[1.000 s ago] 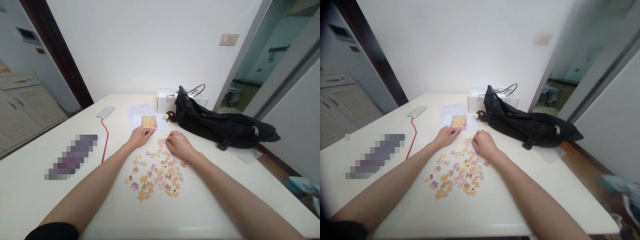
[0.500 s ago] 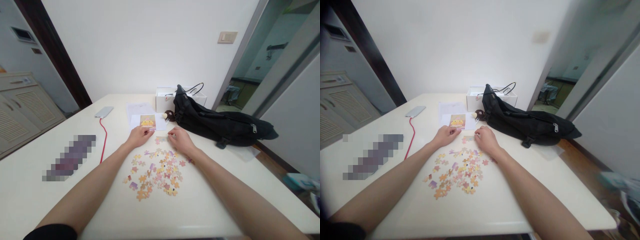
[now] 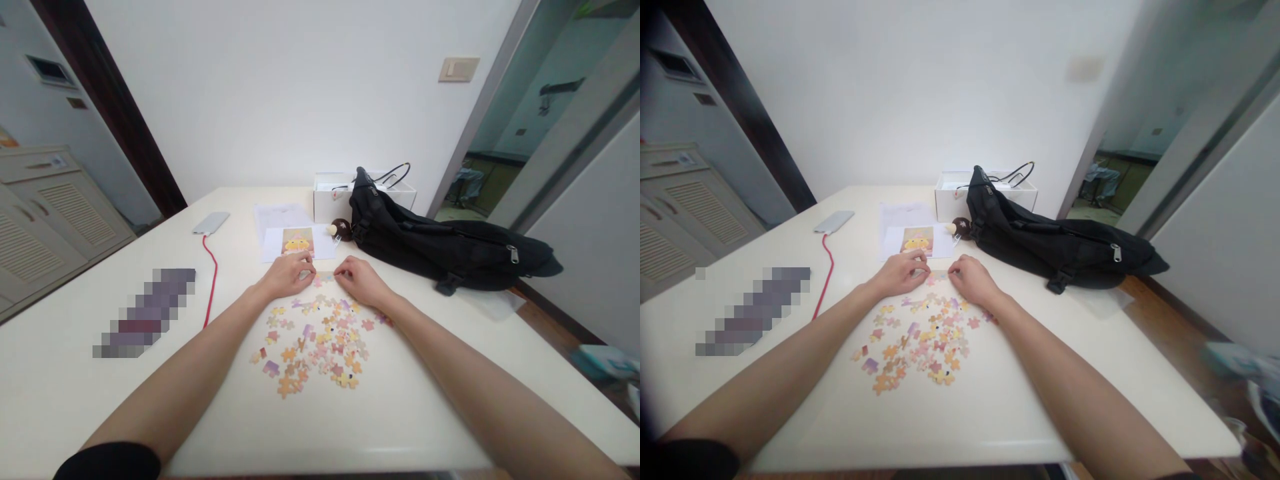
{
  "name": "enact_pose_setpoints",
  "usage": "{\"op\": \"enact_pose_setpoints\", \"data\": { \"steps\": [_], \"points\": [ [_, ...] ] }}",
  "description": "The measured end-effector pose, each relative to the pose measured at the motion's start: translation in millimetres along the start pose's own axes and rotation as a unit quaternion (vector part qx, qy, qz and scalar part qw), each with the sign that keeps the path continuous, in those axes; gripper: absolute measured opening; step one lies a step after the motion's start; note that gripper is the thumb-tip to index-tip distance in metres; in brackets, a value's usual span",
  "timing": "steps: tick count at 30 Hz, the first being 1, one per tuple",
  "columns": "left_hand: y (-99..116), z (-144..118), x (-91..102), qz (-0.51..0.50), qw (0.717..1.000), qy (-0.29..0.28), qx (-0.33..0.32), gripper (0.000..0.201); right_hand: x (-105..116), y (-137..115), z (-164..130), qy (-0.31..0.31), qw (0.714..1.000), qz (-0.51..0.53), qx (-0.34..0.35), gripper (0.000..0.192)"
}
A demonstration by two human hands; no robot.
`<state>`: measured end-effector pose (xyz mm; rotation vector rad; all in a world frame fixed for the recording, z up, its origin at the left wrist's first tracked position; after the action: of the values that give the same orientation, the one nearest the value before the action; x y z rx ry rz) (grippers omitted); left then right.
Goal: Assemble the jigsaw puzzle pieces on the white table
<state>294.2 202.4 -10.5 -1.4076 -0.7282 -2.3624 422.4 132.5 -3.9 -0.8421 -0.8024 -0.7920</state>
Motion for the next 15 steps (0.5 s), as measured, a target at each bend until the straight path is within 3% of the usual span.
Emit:
{"op": "enact_pose_setpoints", "data": {
  "steps": [5, 11, 15],
  "points": [
    [2.2, 0.2, 0.4, -0.022, 1.0, 0.016, -0.004, 0.019, 0.1, 1.5, -0.1, 0.007, 1.0, 0.007, 0.002, 0.018],
    [-6.7, 0.6, 1.0, -0.034, 0.998, 0.03, 0.049, 0.021, -0.7, 3.2, -0.2, 0.01, 1.0, 0.015, -0.006, 0.018],
    [-5.8, 0.5, -1.0, -0.027, 0.999, 0.018, 0.039, 0.022, -0.6, 3.1, -0.2, 0.008, 1.0, 0.02, -0.011, 0.018]
  ]
}}
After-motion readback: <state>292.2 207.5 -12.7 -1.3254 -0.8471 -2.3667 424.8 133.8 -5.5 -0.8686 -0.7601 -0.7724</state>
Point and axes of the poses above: each hand's wrist, its own z-axis towards the middle knuckle, its own x-axis out of the back of the hand, y = z × x, the point moved 8 cm from there along z, towards the middle knuckle, and after that the axes turned 15 degrees about x, right-handed, at the moved point
